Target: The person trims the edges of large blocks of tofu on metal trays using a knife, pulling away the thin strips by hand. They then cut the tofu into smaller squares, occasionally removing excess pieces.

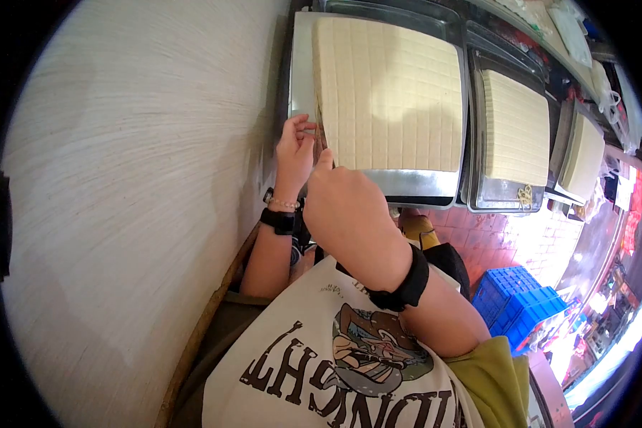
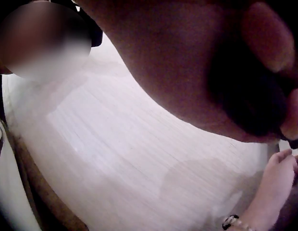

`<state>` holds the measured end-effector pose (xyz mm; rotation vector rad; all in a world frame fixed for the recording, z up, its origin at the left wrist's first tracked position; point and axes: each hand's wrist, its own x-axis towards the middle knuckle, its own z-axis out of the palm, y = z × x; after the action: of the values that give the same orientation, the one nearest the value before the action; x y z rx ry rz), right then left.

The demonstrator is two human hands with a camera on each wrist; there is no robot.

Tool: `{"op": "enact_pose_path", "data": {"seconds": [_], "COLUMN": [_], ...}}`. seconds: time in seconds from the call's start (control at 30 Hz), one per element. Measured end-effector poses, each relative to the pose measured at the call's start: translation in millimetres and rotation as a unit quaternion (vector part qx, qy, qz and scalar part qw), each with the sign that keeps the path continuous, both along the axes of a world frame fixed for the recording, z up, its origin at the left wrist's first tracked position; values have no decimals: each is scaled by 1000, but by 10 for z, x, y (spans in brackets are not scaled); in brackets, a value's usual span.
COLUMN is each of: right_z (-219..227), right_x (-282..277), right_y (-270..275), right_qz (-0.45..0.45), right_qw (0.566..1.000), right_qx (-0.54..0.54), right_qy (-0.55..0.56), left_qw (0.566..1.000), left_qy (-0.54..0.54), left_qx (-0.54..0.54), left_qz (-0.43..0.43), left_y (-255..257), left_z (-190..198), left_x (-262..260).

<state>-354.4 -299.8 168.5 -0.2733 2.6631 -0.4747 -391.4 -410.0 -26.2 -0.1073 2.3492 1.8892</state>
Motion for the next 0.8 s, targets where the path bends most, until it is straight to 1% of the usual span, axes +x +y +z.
{"op": "enact_pose_path", "data": {"seconds": [0.1, 0.13, 0.17, 0.23, 0.3, 0.4, 0.5, 0.6, 0.67, 0.8], "right_z": [-23, -35, -41, 23, 52, 53, 45, 37, -8, 47], "right_x": [-1, 4, 8, 3, 13, 30, 36, 49, 71, 90], "right_y": [5, 6, 5, -11, -15, -6, 0, 15, 32, 35], "right_qz": [-5, 10, 24, 20, 17, 12, 9, 10, 42, 28], "right_qw": [1000, 1000, 1000, 1000, 1000, 1000, 1000, 1000, 999, 1000], "right_qx": [2, 10, 18, 18, 18, 4, 0, -1, 6, -8], "right_qy": [-6, -7, -8, -10, -11, 5, -8, -18, -12, -5], "left_qw": [1000, 1000, 1000, 1000, 999, 999, 999, 1000, 1000, 1000], "left_qy": [-11, -11, 0, 11, -10, 19, 1, 7, 8, 18], "left_qx": [5, 4, 0, -4, 5, -14, -18, -16, -18, -10], "left_qz": [11, 12, 19, 27, 32, 31, 30, 21, 19, 17], "left_y": [5, 3, 6, 6, 2, -10, -23, -38, -40, -55], "left_z": [13, 1, -8, 6, 17, -49, -66, -69, -68, -116], "left_x": [13, 22, 25, 29, 26, 22, 14, 13, 10, 21]}}
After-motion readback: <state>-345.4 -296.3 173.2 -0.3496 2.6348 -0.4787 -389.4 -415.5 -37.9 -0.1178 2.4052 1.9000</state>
